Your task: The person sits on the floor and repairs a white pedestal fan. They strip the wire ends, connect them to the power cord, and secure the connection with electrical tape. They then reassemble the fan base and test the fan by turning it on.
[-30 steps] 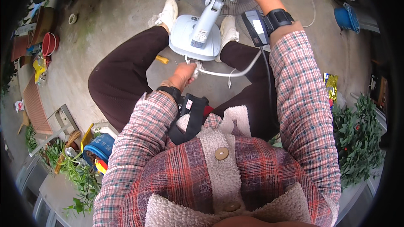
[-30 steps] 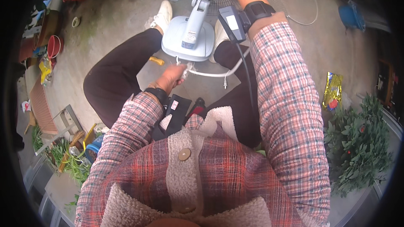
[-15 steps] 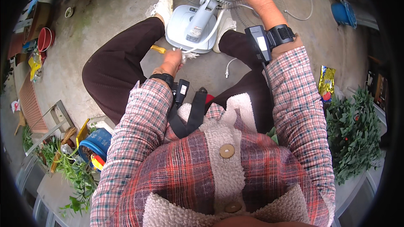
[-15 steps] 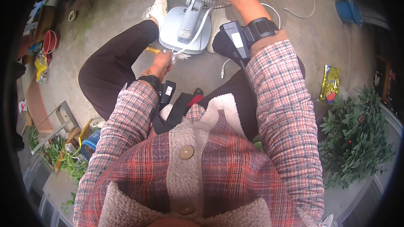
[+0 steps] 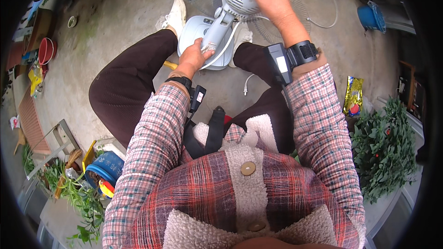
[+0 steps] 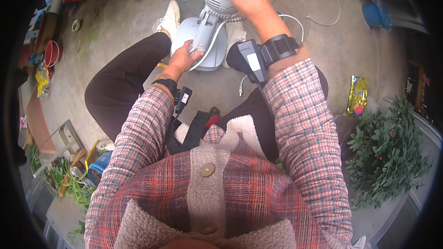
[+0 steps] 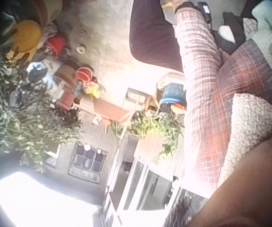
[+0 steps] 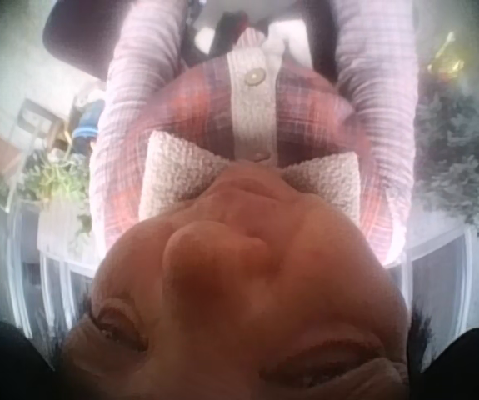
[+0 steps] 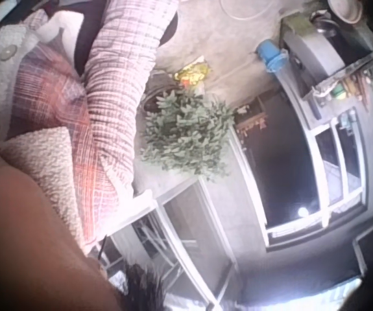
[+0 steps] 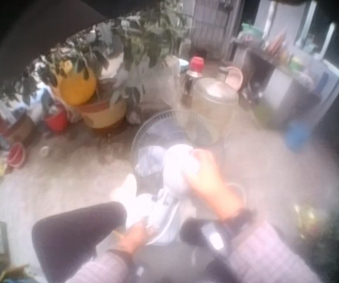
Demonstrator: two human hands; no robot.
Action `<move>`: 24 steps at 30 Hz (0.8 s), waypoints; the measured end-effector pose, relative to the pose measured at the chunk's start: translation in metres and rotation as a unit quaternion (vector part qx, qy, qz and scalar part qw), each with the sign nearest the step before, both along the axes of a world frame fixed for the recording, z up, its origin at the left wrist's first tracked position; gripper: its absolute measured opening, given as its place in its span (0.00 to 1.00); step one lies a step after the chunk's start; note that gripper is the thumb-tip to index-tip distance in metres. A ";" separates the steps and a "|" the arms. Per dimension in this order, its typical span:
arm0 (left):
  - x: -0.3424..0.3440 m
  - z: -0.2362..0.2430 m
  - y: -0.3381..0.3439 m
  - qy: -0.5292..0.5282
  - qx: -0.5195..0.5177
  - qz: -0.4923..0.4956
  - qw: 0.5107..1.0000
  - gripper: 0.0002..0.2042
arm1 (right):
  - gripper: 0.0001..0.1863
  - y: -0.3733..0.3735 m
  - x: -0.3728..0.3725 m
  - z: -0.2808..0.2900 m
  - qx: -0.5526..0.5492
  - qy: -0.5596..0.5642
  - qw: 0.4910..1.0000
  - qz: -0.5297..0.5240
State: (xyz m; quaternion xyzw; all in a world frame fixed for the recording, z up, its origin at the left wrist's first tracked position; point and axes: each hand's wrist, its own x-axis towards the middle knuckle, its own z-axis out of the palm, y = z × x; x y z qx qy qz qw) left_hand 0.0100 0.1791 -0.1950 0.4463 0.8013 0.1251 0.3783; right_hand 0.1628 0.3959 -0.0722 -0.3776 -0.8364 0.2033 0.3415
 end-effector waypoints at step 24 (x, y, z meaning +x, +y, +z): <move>0.010 -0.001 -0.002 -0.002 -0.016 0.024 1.000 0.33 | 0.34 -0.027 -0.012 0.032 -0.063 -0.043 0.997 0.011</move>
